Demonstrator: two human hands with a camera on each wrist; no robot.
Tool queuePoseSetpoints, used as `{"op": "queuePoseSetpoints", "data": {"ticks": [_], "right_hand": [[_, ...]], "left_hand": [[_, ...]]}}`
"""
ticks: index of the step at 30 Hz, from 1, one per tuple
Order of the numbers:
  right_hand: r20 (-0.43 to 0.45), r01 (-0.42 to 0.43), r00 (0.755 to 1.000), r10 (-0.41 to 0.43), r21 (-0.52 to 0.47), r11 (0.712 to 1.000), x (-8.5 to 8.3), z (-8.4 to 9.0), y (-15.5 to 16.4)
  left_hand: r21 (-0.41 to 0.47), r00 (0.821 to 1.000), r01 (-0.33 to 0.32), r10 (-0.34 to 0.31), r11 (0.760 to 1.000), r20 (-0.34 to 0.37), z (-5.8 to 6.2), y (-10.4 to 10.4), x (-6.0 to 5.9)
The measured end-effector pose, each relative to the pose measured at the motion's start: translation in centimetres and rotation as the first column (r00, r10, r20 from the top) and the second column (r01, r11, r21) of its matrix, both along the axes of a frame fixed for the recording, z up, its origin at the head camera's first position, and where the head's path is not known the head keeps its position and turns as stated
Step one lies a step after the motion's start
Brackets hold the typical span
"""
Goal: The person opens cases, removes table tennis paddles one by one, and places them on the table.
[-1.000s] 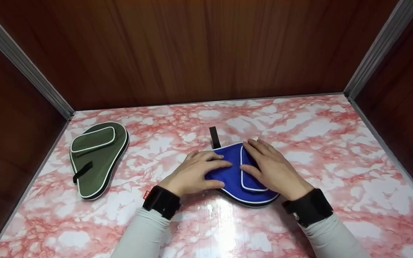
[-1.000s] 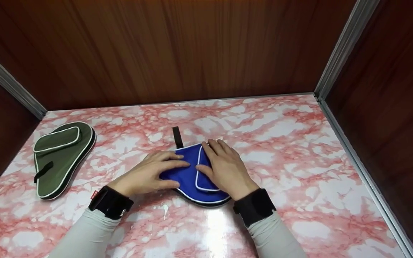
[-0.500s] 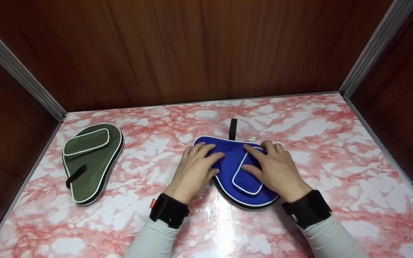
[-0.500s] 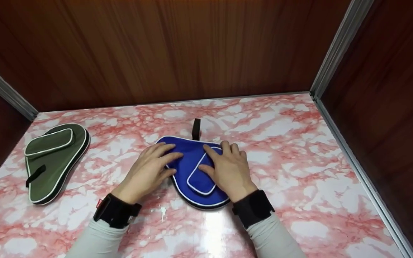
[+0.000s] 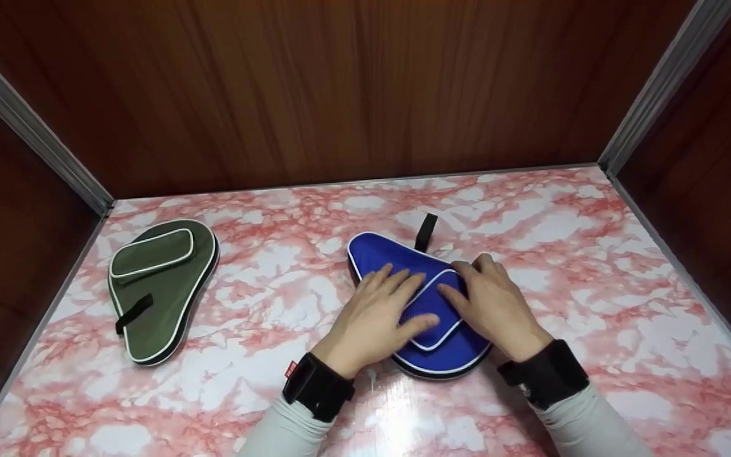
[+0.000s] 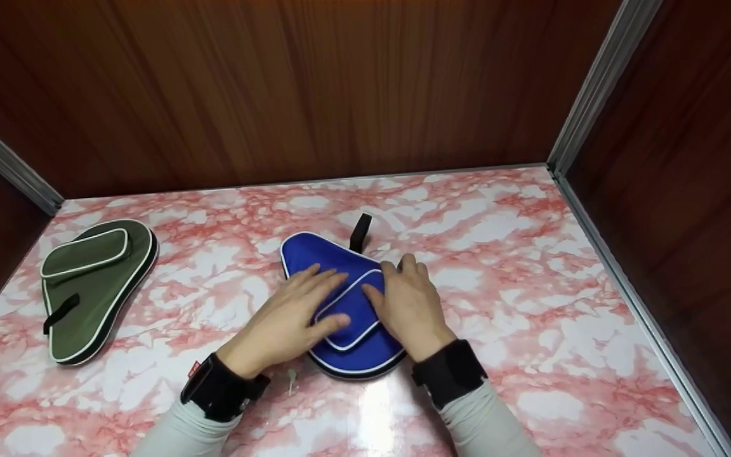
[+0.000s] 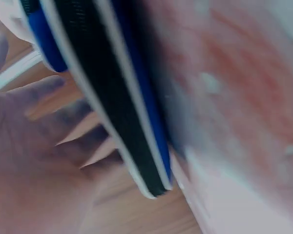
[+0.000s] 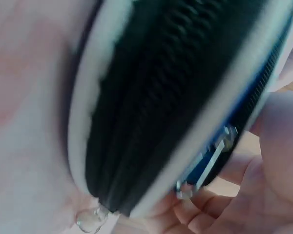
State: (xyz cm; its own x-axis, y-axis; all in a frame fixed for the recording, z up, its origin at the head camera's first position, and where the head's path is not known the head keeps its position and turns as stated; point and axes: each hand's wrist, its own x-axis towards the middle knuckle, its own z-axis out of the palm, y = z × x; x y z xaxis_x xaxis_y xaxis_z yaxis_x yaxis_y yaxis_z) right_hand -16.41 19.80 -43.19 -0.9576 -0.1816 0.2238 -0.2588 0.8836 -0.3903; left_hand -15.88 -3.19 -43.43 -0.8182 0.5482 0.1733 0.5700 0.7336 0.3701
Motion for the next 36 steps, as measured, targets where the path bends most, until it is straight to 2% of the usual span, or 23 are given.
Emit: {"op": "queuePoseSetpoints", "data": {"ticks": [3, 8, 11, 15, 18, 21, 24, 28, 31, 36], "right_hand": [[0.055, -0.017, 0.998, 0.020, -0.064, 0.998, -0.1, 0.6, 0.5], [0.118, -0.057, 0.990, 0.073, -0.129, 0.990, -0.4, 1.1, 1.4], [0.102, -0.070, 0.991, 0.082, -0.116, 0.991, -0.8, 1.2, 2.2], [0.098, -0.094, 0.991, 0.094, -0.008, 0.996, -1.5, 1.2, 3.6], [0.167, -0.155, 0.975, 0.144, 0.052, 0.987, -2.2, 1.2, 4.6], [0.255, -0.208, 0.949, 0.186, 0.059, 0.976, -2.6, 1.3, 5.5], [0.297, -0.243, 0.930, 0.216, 0.055, 0.969, -2.2, 1.6, 6.0], [0.288, -0.299, 0.919, 0.269, 0.063, 0.952, -1.4, 1.9, 6.3], [0.275, -0.326, 0.915, 0.294, 0.080, 0.942, -0.8, 2.0, 6.2], [0.272, -0.325, 0.919, 0.286, 0.110, 0.939, -0.2, 1.6, 6.2]], "left_hand": [[-0.086, 1.000, -0.007, 0.009, 0.996, 0.019, 0.1, 0.6, 0.6], [-0.176, 0.999, -0.025, 0.020, 0.984, -0.033, -0.2, 1.1, 0.8], [-0.169, 0.999, -0.033, 0.027, 0.985, -0.037, -0.4, 0.9, 0.6], [-0.140, 0.999, -0.034, 0.029, 0.990, -0.038, -0.9, 0.4, 0.0], [-0.137, 0.998, -0.045, 0.039, 0.990, -0.042, -1.1, 0.0, -0.3], [-0.142, 0.998, -0.045, 0.039, 0.989, -0.042, -1.0, -0.1, -0.5], [-0.141, 0.999, -0.037, 0.031, 0.989, -0.045, -0.9, 0.0, -0.7], [-0.143, 0.998, -0.039, 0.032, 0.989, -0.050, -0.8, 0.1, -0.8], [-0.146, 0.998, -0.043, 0.036, 0.988, -0.049, -0.8, 0.0, -0.8], [-0.134, 0.997, -0.043, 0.034, 0.990, -0.071, -1.0, -0.1, -0.8]]}}
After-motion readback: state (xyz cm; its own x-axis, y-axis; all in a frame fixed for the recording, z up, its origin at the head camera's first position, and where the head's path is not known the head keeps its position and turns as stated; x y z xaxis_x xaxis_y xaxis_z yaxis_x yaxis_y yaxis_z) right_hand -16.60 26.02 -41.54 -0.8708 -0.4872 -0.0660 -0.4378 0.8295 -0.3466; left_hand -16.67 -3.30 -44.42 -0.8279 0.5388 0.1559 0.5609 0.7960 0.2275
